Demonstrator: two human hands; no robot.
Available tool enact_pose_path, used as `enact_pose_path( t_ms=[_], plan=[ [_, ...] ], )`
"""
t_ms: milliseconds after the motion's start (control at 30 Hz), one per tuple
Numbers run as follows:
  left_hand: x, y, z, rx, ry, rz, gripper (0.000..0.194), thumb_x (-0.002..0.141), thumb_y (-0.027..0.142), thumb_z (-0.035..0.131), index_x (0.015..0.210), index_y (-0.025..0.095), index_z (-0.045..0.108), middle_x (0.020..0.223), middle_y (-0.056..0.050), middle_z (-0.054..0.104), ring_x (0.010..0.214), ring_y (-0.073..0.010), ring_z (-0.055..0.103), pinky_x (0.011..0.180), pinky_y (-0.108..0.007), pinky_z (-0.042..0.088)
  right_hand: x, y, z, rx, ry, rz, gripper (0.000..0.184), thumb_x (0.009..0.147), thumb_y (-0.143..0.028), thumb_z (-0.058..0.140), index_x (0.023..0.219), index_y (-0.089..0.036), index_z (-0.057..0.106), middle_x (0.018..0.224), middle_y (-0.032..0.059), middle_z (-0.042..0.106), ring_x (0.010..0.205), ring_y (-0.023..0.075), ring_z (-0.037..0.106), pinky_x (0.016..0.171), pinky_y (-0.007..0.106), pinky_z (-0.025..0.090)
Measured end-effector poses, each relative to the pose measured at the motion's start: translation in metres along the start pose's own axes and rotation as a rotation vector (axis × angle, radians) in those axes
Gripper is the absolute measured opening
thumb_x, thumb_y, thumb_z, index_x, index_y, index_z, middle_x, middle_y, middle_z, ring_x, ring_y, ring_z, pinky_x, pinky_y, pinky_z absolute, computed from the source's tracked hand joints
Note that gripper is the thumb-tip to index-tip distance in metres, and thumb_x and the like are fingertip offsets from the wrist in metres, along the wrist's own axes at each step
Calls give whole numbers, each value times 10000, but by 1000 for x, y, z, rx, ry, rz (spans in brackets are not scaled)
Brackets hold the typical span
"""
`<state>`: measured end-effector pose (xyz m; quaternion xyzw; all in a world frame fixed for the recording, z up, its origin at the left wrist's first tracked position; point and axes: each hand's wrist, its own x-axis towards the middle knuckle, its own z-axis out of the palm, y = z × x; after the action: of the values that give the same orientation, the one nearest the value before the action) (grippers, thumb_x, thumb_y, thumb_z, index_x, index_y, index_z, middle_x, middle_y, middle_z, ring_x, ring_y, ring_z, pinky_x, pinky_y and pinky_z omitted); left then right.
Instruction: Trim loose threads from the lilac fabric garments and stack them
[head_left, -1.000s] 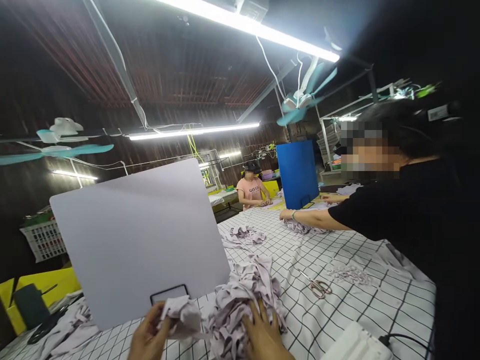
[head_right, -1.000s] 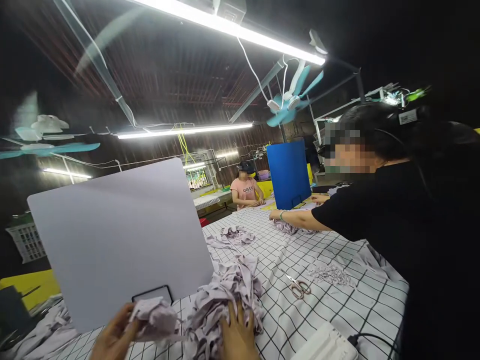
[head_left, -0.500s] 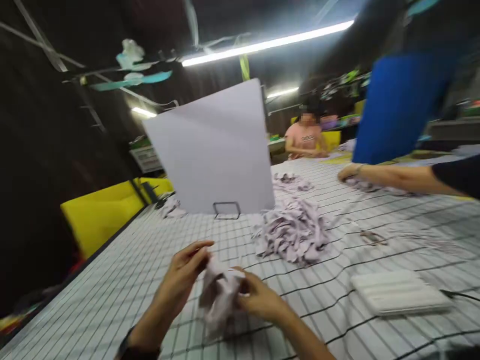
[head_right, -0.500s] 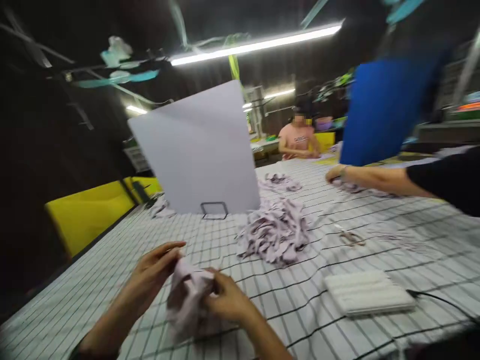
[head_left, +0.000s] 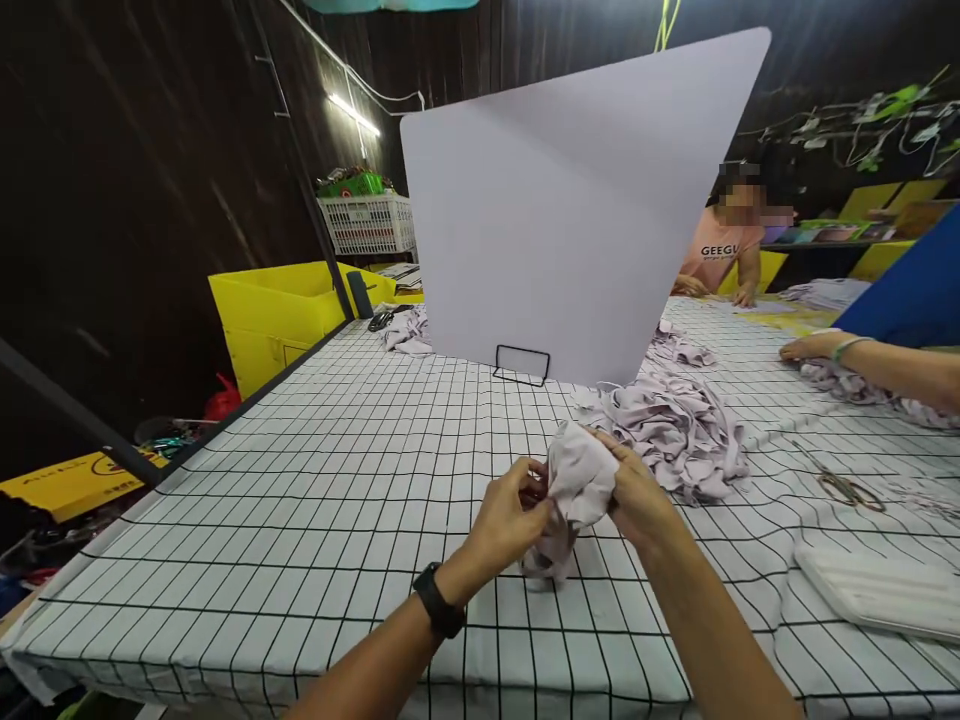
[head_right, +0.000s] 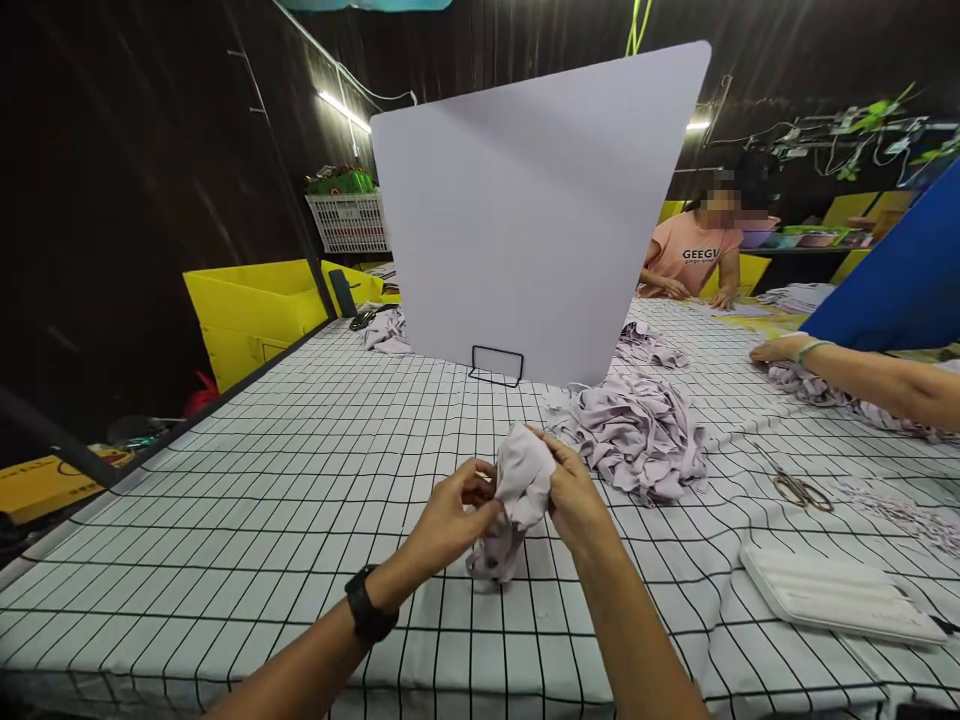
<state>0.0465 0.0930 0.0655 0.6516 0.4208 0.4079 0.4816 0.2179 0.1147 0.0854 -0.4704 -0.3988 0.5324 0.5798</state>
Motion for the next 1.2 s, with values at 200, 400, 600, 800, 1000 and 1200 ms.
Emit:
enact_pose_path(
  t_ms=[200,400,600,800,1000,1200],
  plan=[
    [3,27,-38,-285,-58,-64,254,861,224,583,1102,145,592,828,-42,684,692,-120,590,625,-232,415,-11,-19,-23,-111,88,-79,574,565,-305,824,1133,-248,756,1170,78,767,1016,267,709,800,342,580],
    [3,5,-29,163,-161,6,624,718,482,812,1250,240,591,1032,-36,625,815,-171,572,650,-262,405,-13,14,-46,-419,90,-89,451,679,-386,754,1091,-206,796,1158,111,779,1160,354,671,984,495,535],
    [7,-1,-21,336,-268,49,399,748,489,814,1015,221,688,884,-14,674,818,-194,603,660,-280,410,-28,23,-61,-390,185,-133,504,809,-440,737,1290,-292,716,1358,49,696,1350,315,552,1126,483,440],
    [-2,28,-43,266,-330,37,387,774,474,794,1030,201,695,894,-23,703,721,-162,637,588,-256,439,-49,18,-80,-330,249,-208,520,825,-468,748,1324,-334,686,1355,17,692,1260,261,613,1076,385,476],
    [-6,19,-27,621,-54,64,233,948,348,579,1089,180,657,1163,-98,663,1087,-283,598,908,-453,494,-59,2,-71,-696,199,-183,272,802,-460,720,680,-217,716,585,-18,558,593,160,505,553,260,426],
    [3,-2,15,377,-210,234,214,896,309,658,1074,191,659,1033,-52,681,954,-214,609,844,-351,488,-57,-18,-47,-575,-69,-118,462,755,-596,749,544,-203,630,694,21,584,707,180,541,652,273,454]
  ],
)
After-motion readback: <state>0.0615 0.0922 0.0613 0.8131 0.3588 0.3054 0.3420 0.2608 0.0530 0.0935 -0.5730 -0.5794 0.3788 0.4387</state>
